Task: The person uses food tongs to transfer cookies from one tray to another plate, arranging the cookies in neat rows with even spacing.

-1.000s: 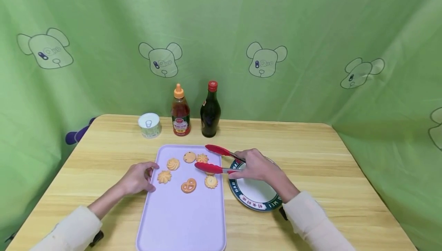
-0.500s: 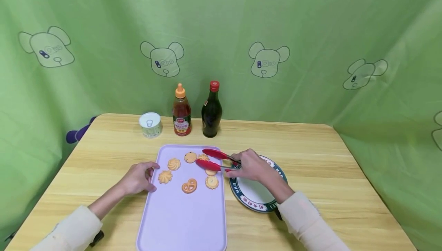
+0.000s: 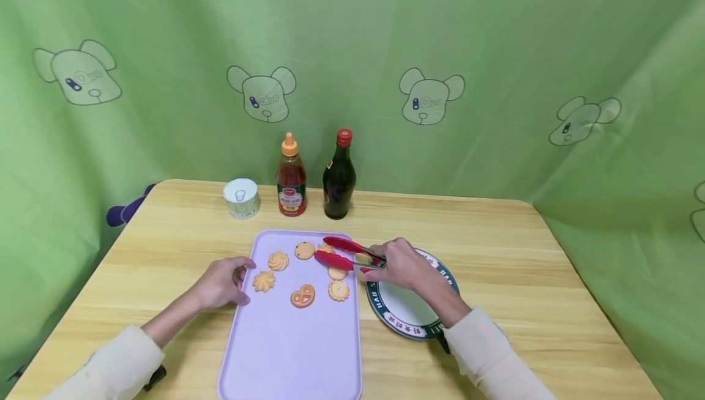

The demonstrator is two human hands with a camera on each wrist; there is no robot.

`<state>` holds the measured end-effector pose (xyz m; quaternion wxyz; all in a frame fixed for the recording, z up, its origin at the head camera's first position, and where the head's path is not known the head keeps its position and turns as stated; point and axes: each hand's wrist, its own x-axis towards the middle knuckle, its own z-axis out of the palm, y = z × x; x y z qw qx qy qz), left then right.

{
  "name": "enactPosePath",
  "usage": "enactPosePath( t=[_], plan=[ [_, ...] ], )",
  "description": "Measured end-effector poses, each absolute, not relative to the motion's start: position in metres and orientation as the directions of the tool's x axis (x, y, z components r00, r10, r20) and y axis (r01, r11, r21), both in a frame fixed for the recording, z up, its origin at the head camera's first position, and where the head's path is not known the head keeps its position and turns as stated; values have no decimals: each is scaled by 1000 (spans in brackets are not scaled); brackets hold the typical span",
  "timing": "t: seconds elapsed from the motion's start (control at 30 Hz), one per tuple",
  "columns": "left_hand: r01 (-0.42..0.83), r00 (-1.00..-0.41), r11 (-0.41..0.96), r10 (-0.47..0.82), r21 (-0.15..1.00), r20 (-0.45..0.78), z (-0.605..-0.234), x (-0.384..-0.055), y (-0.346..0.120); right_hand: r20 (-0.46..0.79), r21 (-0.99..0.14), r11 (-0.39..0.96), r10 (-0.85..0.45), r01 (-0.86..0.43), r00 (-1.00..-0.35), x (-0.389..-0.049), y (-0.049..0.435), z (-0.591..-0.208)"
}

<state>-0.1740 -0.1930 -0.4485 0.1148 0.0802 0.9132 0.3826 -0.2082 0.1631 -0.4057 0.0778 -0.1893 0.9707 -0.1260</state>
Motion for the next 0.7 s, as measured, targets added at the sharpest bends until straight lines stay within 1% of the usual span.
enactPosePath(
  t=[0.23, 0.4, 0.57, 0.7],
  plan=[
    [64, -960, 701, 237, 710, -147, -448, -174, -193, -76, -294, 886, -395, -358, -916, -206, 170, -401],
    [59, -961, 697, 234, 715, -149, -449, -175, -193, -52, -283, 883, -405, -375, -913, -203, 175, -395],
    [57, -960, 695, 236, 717, -152, -449, -174, -192, -9, -275, 878, -409, -391, -913, -196, 189, -391],
    [53, -960, 701, 231, 711, -156, -449, -174, -192, 2, -268, 885, -394, -380, -919, -189, 202, -388]
  ],
)
